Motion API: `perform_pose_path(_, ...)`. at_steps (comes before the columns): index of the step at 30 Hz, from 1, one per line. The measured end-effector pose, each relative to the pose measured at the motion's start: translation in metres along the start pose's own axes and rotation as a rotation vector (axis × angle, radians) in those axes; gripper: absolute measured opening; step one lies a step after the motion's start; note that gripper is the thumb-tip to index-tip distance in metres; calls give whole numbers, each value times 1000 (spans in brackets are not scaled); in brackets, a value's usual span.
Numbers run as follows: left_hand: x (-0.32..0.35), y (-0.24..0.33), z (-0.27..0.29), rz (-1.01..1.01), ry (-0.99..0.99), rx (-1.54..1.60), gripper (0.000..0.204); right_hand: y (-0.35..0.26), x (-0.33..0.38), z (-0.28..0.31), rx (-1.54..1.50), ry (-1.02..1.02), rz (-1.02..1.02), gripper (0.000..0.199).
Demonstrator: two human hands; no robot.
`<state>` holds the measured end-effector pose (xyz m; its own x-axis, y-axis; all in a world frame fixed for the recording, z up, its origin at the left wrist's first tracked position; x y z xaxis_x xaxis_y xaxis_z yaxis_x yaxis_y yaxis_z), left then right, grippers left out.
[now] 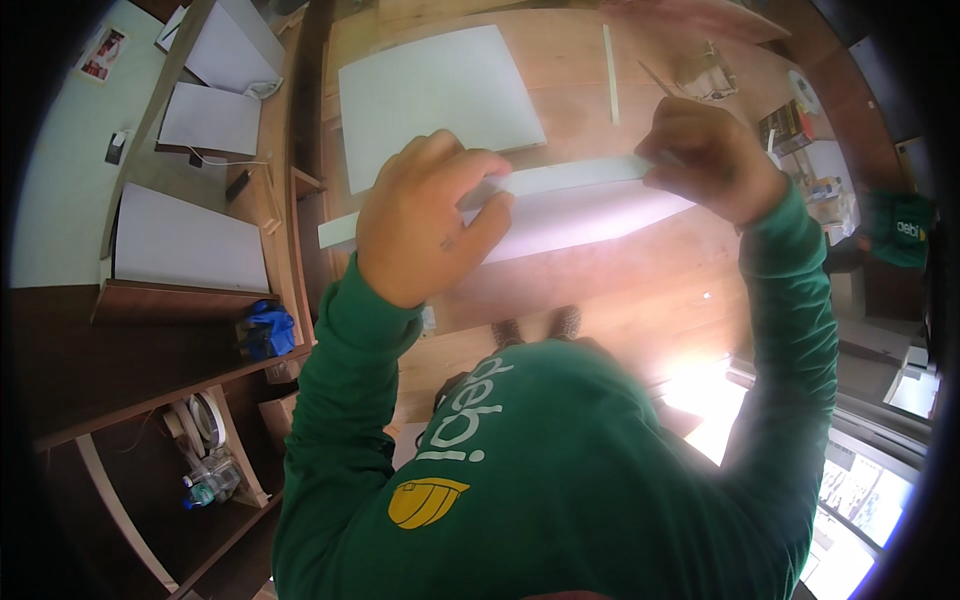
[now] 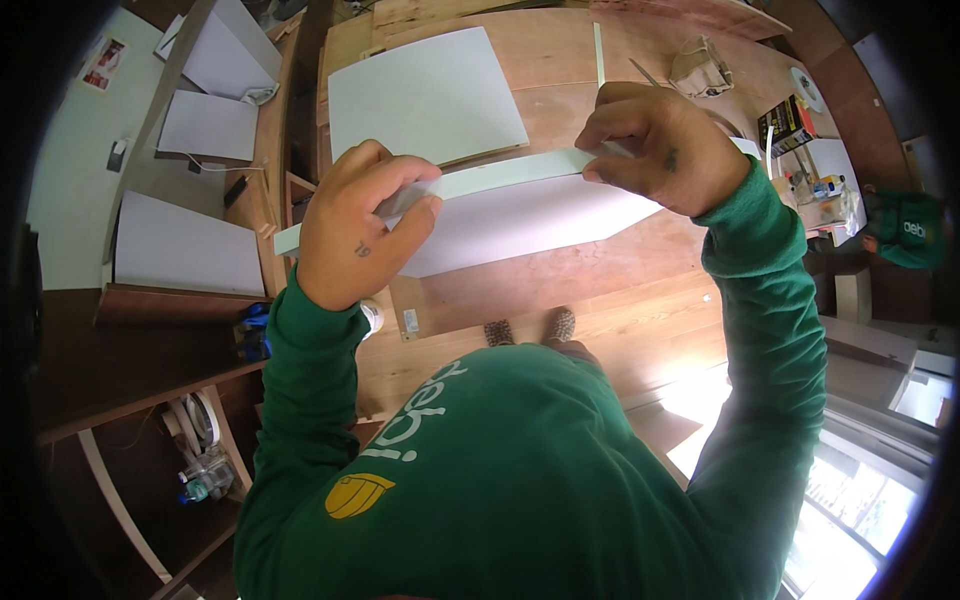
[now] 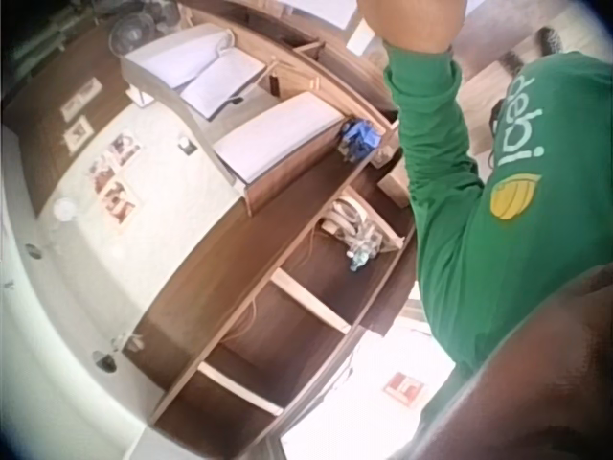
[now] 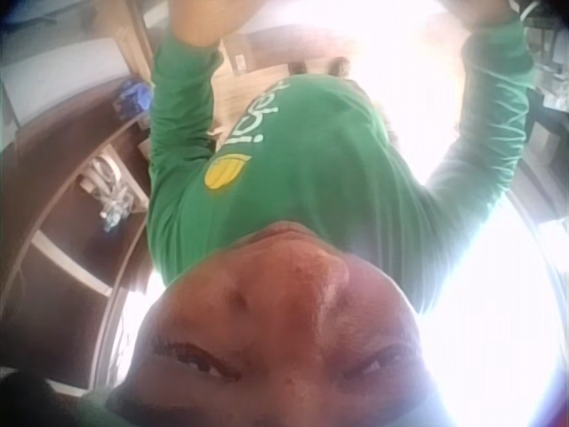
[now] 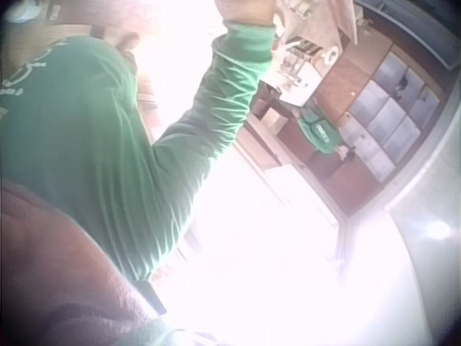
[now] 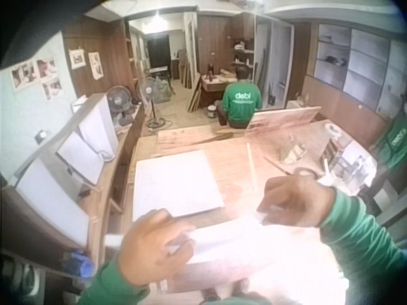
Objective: The person aligns a white trim strip with the edge of a white board. They tap the strip into place using a hammer while holding the board steady on a wooden workbench.
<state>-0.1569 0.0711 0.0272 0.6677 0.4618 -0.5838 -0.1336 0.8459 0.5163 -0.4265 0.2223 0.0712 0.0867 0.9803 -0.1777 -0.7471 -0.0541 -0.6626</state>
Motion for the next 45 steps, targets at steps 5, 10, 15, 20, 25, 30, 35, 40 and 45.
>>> perform_pose_path(5, 0, 0, -3, 1, 21, 20, 16, 6, 1, -1, 21, 10, 82, 17)
perform_pose_path(10, 1, 2, -4, 29, 4, 13, 17, 8, 3, -1, -5, 26, 86, 18)
perform_pose_path(15, 1, 4, -3, 43, -1, 12, 18, 6, 4, 0, 18, 27, 128, 17)
perform_pose_path(20, -1, 6, -4, 28, -3, 31, 19, 2, 7, 0, 26, 59, 125, 17)
perform_pose_path(25, -1, 5, -4, 39, -9, 42, 19, 2, 6, -1, 24, 67, 112, 20)
perform_pose_path(30, -2, 8, -4, 39, -15, 17, 18, 6, 7, -2, 35, 84, 101, 20)
perform_pose_path(35, -1, 8, -5, 39, -4, 15, 18, 6, 8, -5, 17, 94, 77, 20)
perform_pose_path(40, 0, 6, -2, 31, -56, -28, 22, 8, 9, -7, -2, 96, 62, 19)
perform_pose_path(45, 1, 7, -3, 15, -28, -25, 20, 8, 11, -9, -81, 113, 72, 18)
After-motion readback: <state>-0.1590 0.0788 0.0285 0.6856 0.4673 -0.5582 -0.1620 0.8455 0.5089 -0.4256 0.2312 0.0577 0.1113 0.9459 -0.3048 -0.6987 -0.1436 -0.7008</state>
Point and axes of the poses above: each hand's wrist, its own x-axis away from the middle knuckle, its own z-axis out of the back of the hand, y = z × x, the point moved 2 cm from there along -x, towards the middle knuckle, and after that the axes turned 11 degrees about y, right-handed, at the moved point
